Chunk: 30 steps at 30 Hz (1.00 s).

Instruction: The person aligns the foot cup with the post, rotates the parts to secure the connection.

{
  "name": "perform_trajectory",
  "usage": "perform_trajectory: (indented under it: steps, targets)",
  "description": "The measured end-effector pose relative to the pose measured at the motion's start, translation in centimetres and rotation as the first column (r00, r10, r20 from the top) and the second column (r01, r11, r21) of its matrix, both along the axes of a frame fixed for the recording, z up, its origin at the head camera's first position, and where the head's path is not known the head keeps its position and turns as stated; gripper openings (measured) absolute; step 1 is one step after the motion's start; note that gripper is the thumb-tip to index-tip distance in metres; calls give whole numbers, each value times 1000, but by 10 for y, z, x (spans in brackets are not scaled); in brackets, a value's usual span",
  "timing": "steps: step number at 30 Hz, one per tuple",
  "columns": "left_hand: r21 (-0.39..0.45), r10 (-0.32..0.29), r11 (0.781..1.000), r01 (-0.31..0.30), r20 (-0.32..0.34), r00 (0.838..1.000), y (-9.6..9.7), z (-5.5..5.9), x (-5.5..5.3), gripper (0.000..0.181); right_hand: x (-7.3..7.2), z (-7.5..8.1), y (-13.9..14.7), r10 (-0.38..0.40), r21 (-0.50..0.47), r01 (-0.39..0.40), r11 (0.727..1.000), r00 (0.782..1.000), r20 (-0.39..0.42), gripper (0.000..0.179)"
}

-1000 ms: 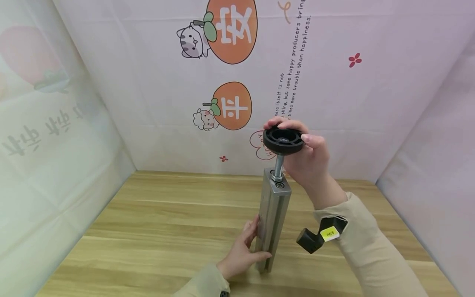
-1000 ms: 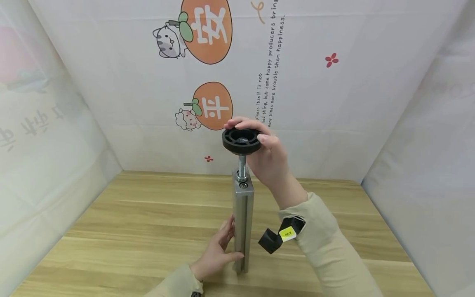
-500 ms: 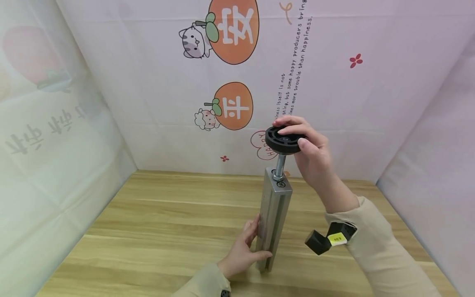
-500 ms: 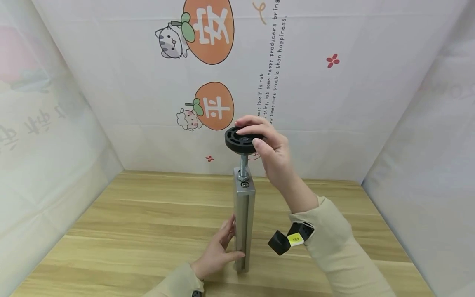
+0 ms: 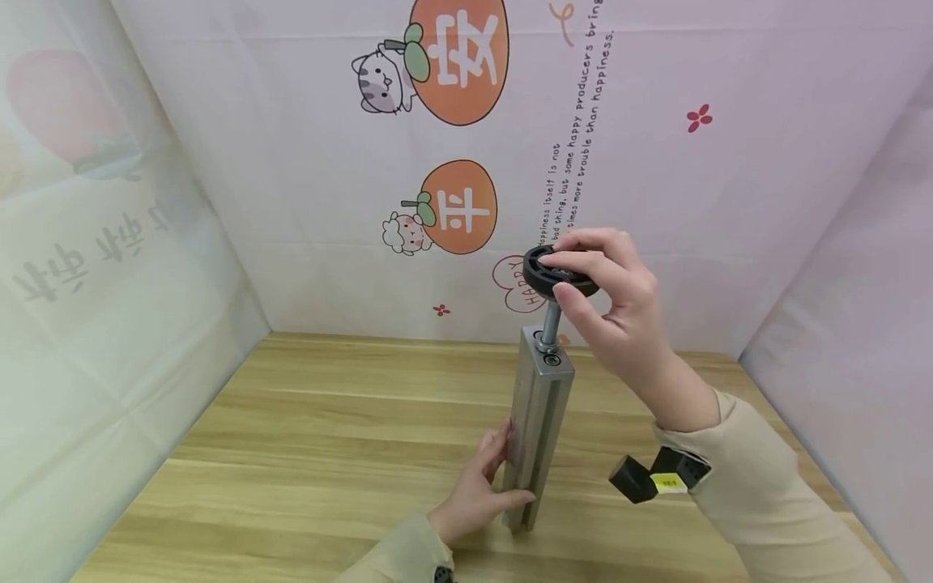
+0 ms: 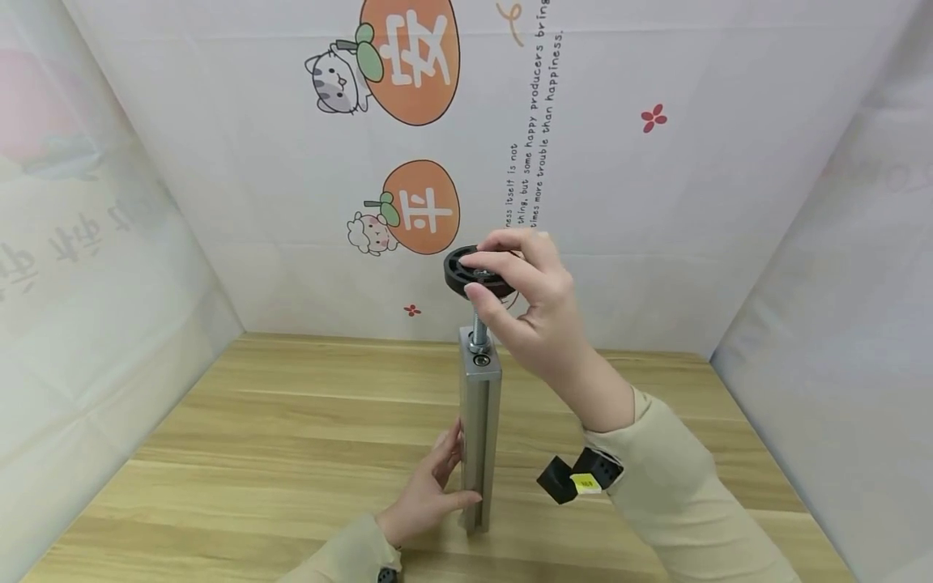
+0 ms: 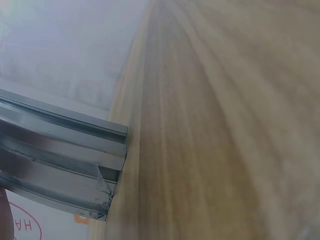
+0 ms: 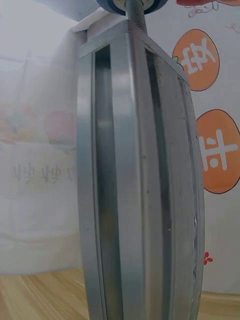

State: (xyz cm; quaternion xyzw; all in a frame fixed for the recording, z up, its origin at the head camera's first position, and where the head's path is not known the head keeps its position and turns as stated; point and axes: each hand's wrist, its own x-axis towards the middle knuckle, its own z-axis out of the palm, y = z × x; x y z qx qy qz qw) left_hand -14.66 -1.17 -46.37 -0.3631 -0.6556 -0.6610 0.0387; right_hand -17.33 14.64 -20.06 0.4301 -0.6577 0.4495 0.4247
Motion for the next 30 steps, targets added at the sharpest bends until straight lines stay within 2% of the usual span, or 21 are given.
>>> perform_trajectory:
  steps: [2, 5, 12, 16, 21, 24, 30]
  targets:
    - [0, 1, 1000, -1, 4, 1000, 0, 0, 0, 95, 2, 1, -2, -96, 14, 97, 995, 994, -61, 45]
    - [-1, 4, 1000, -4, 4, 1000, -1, 0, 0, 96, 5, 3, -4, -167, 34, 172, 985, 980, -110, 46]
    - [5, 2, 1000, -2, 9, 1000, -1, 1, 0, 97, 8, 10, -2, -191, 73, 200, 977, 975, -111, 50]
    - [11, 2, 1000, -2, 3, 1000, 0, 0, 1, 97, 12, 14, -3, -244, 116, 258, 959, 961, -127, 51]
    - [19, -3, 1000, 3, -5, 1000, 0, 1, 0, 96, 19, 18, -5, -329, 165, 355, 920, 930, -166, 36]
    - [17, -6, 1000, 6, -1, 1000, 0, 1, -1, 96, 22, 18, -7, -375, 154, 404, 902, 908, -184, 25]
    - [8, -15, 1000, 15, 23, 1000, -1, 2, 1, 96, 27, 19, -13, -490, 123, 523, 844, 843, -221, 23]
